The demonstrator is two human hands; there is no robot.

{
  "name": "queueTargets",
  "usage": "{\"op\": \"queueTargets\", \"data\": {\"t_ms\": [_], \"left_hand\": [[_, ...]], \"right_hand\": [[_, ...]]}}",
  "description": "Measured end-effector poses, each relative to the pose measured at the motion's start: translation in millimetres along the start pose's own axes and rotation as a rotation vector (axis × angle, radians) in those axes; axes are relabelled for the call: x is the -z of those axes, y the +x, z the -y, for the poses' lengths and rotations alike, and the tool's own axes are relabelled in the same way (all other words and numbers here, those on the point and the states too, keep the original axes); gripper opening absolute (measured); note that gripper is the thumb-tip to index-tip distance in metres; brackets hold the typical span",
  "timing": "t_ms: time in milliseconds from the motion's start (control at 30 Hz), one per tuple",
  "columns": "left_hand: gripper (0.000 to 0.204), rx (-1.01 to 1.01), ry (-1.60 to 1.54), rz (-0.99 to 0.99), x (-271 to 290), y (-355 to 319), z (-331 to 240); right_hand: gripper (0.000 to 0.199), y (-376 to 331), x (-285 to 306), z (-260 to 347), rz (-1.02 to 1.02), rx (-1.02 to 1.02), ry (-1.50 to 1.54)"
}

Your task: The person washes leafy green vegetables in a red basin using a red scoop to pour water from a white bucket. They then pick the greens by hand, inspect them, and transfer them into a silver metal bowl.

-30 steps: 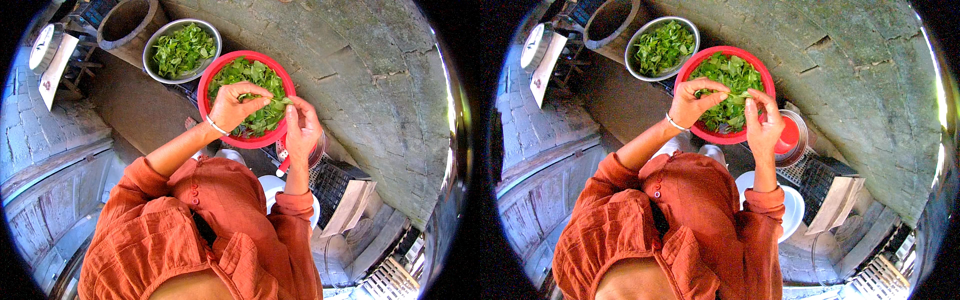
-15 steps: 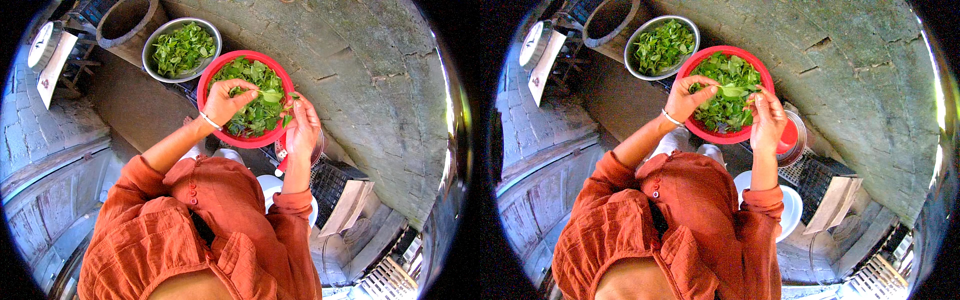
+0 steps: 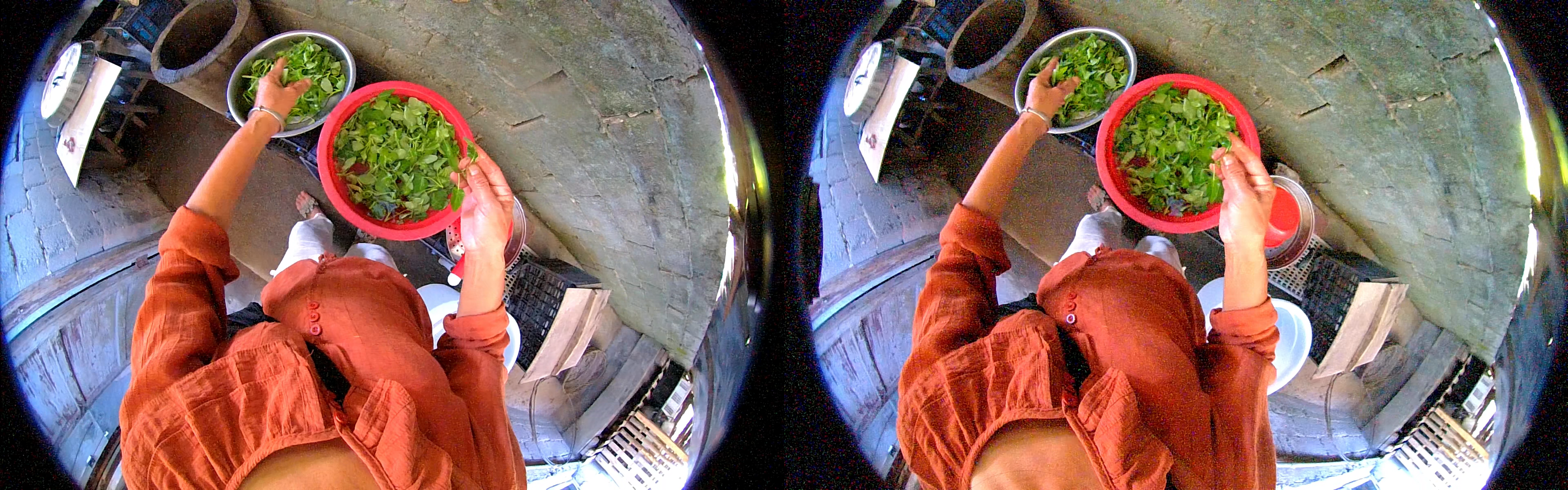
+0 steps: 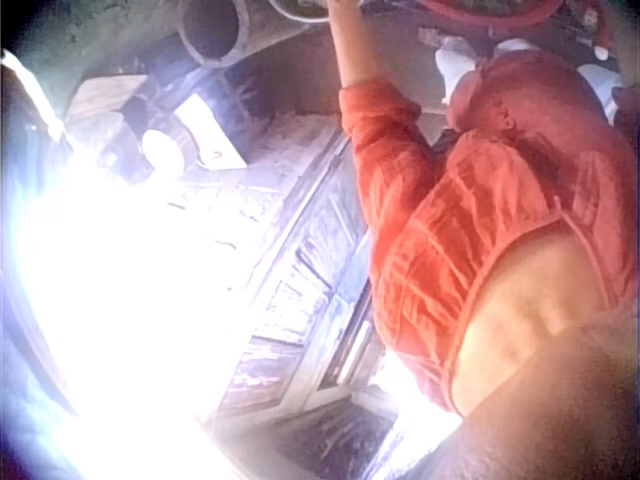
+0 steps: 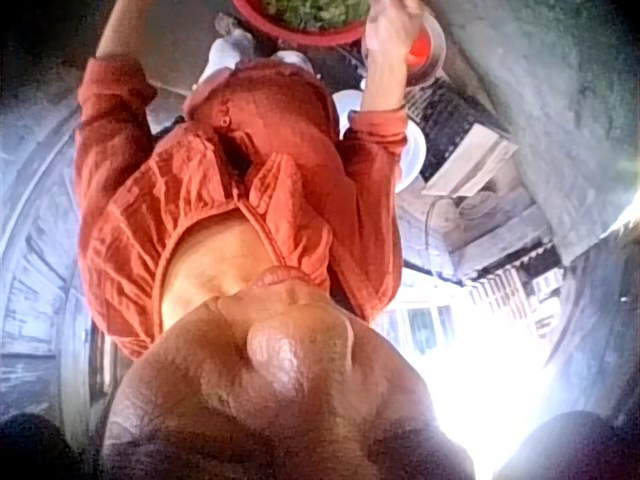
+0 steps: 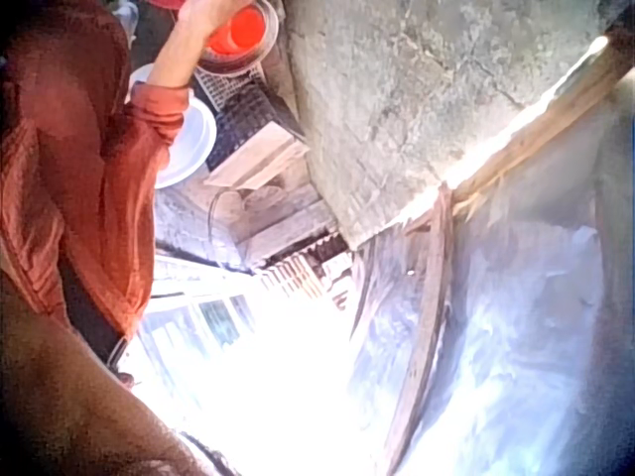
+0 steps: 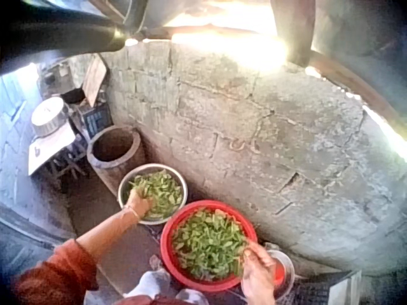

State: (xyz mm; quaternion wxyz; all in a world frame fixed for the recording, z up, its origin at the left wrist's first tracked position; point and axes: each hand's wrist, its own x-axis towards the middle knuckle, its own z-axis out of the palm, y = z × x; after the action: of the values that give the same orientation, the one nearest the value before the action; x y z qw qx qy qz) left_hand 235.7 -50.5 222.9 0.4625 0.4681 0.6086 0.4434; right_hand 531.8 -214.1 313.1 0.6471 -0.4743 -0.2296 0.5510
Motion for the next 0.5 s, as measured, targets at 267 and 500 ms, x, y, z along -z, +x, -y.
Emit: {"op": "queueTargets", "data": {"t_ms": [267,500], "left_hand": [[0.036,-0.017,-0.141,0.756,-68.9,-110.0,-104.3],[0.029,-0.029,-0.226,0.909,-81.5,-124.8,-102.9]], "right_hand": [[0.039,-8.0,-23.0,11.3,0.196,-0.014,-0.253],[0.045,-5.6,-23.4,9.6,0.252,-0.098,-0.266]]}}
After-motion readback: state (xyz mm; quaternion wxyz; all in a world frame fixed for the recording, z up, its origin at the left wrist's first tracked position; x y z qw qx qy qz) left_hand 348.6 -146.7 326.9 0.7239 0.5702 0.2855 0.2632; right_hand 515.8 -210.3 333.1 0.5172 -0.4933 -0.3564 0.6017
